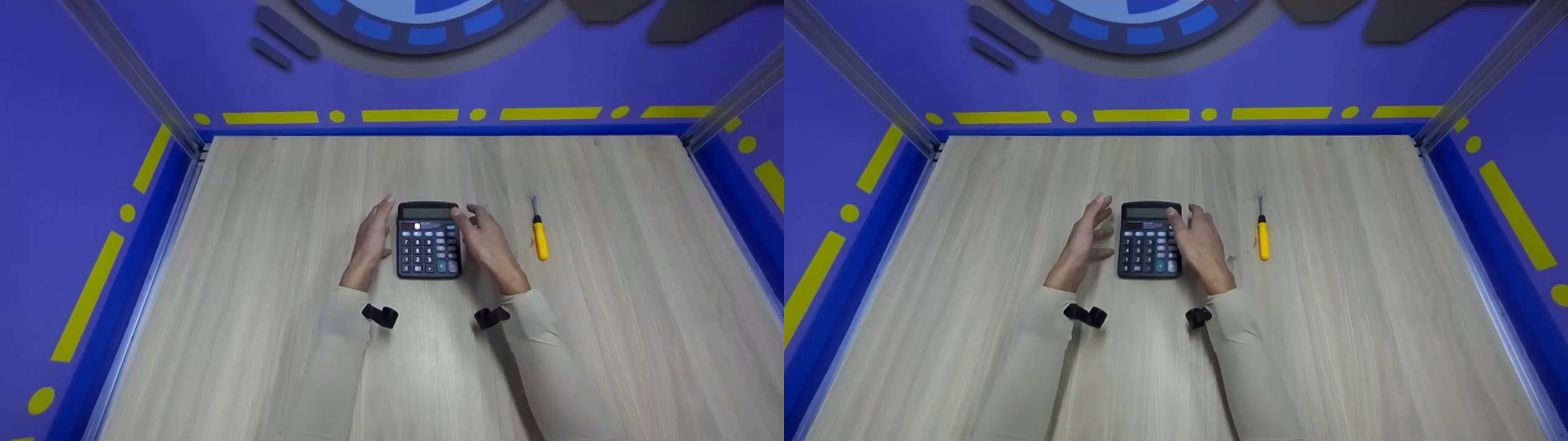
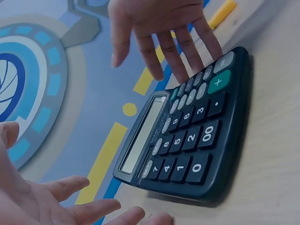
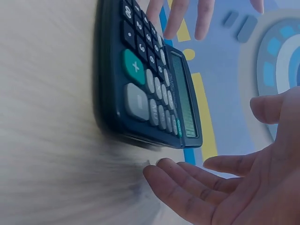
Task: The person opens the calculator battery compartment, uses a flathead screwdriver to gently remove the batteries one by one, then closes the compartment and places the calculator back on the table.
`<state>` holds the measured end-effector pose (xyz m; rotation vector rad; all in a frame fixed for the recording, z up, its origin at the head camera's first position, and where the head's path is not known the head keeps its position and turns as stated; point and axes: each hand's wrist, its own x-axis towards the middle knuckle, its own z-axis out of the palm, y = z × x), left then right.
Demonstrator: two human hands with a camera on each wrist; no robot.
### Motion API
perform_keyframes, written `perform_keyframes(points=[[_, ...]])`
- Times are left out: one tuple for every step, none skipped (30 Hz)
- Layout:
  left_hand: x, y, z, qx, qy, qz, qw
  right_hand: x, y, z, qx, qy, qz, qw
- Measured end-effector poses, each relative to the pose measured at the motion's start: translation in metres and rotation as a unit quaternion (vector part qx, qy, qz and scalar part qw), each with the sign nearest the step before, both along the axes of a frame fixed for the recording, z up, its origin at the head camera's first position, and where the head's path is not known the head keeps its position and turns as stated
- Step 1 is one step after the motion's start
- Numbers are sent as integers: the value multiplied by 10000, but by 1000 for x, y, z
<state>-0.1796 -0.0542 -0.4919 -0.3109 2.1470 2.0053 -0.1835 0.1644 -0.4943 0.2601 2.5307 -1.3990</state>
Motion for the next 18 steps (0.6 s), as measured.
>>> perform_keyframes(points=[[0,0,-1,47,-50,23,10000,0,1,-1,0,-22,-7,10000],[0,1,-1,89,-85,36,9999,0,1,-1,-6,-37,-25,10000],[1,1,-2,115,-118,48,9999,1,1,-2,-19,-63,-39,10000],[1,1,-3,134,-142,56,9998,1,1,-3,-52,-104,-58,9999],[2,1,-4,163,-166,63,9997,1,1,-4,-91,-150,-80,9998],[2,1,-5,207,-187,69,9996,1,1,-5,-194,-176,-118,9996],[3,1,-6,235,-211,68,9995,1,0,-7,-269,-195,-147,9993],[3,1,-7,259,-233,78,9994,2,0,-8,-374,-205,-175,9989],[3,1,-7,280,-259,93,9992,2,0,-9,-500,-219,-200,9983],[3,1,-8,298,-267,98,9992,2,0,-9,-617,-216,-219,9976],[3,1,-9,312,-286,116,9990,2,1,-10,-739,-201,-240,9968],[3,1,-10,317,-297,117,9990,1,2,-11,-837,-180,-253,9960],[3,2,-11,306,-313,123,9990,1,2,-12,-894,-178,-252,9955],[2,2,-11,301,-324,134,9989,1,3,-12,-990,-178,-253,9946],[2,1,-12,306,-327,141,9989,0,3,-13,-1052,-175,-247,9940],[2,1,-12,323,-325,151,9988,0,4,-13,-1088,-171,-237,9936],[3,1,-13,330,-338,164,9987,0,4,-14,-1128,-173,-230,9932],[3,1,-13,328,-342,169,9987,0,4,-15,-1152,-178,-217,9929]])
